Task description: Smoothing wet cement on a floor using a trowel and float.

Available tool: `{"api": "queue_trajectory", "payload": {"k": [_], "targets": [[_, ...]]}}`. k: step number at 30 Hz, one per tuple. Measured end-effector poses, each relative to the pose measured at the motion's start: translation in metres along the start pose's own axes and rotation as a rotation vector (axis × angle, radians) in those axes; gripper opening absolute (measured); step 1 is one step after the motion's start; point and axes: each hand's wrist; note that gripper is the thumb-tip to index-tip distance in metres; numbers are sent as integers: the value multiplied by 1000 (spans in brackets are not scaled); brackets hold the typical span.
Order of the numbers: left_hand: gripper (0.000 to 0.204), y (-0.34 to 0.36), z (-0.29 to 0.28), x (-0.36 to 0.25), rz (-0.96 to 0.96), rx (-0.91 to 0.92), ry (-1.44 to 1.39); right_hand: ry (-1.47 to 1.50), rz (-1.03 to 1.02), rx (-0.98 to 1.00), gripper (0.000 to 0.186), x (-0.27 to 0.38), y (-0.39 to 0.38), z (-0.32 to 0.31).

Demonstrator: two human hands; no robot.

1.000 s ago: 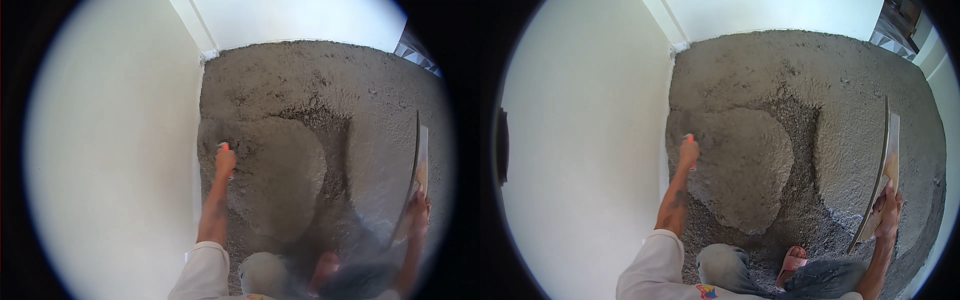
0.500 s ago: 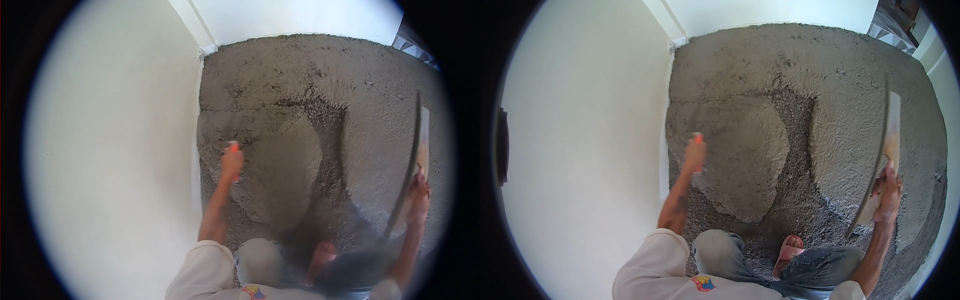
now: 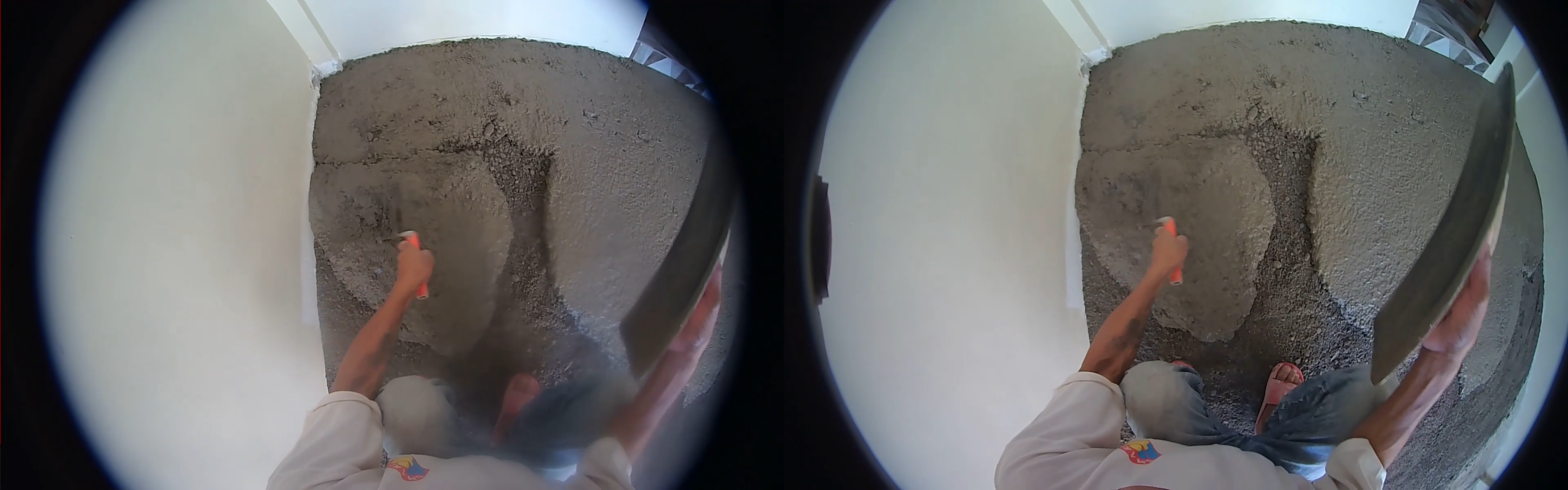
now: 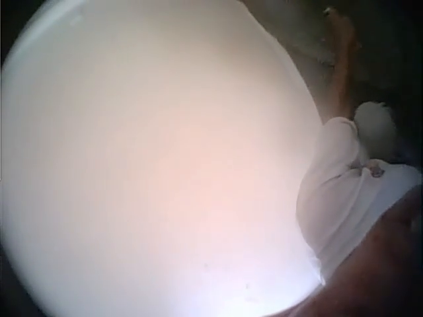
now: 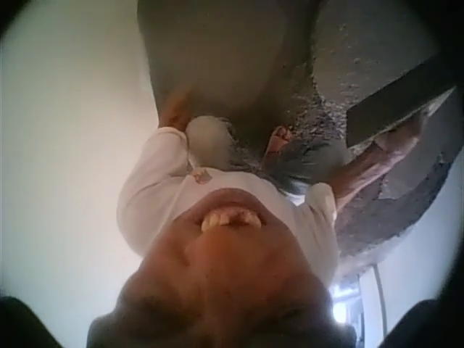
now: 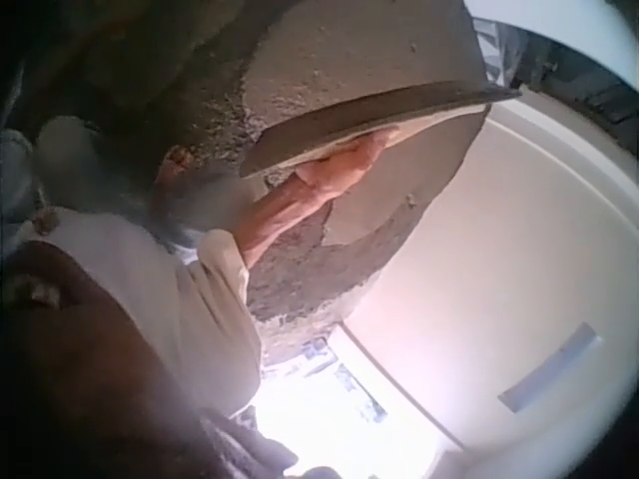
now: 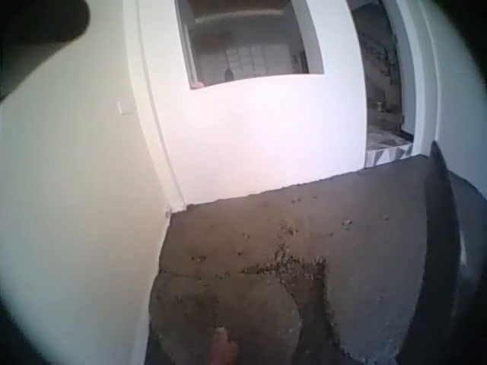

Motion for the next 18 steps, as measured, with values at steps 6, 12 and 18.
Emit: {"api": "queue_trajectory", "payload": {"k": [6,12,18], "targets": [[47,-34,0,-34,142,339,151,-16,-45,98,34,-14,12,18],[41,5,-103,74,19,-93,355,-331,-226,-247,30,-4,0,25],[24,-33,-51,89,-366,-132,-215,-156,-173,-349,25,-20,24,9]]}}
Point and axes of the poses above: each hand's wrist, its own y-axis towards the middle knuckle, its own z-axis out of the palm, x = y × z, and after that the axes turned 5 degrees about -y, right-handed
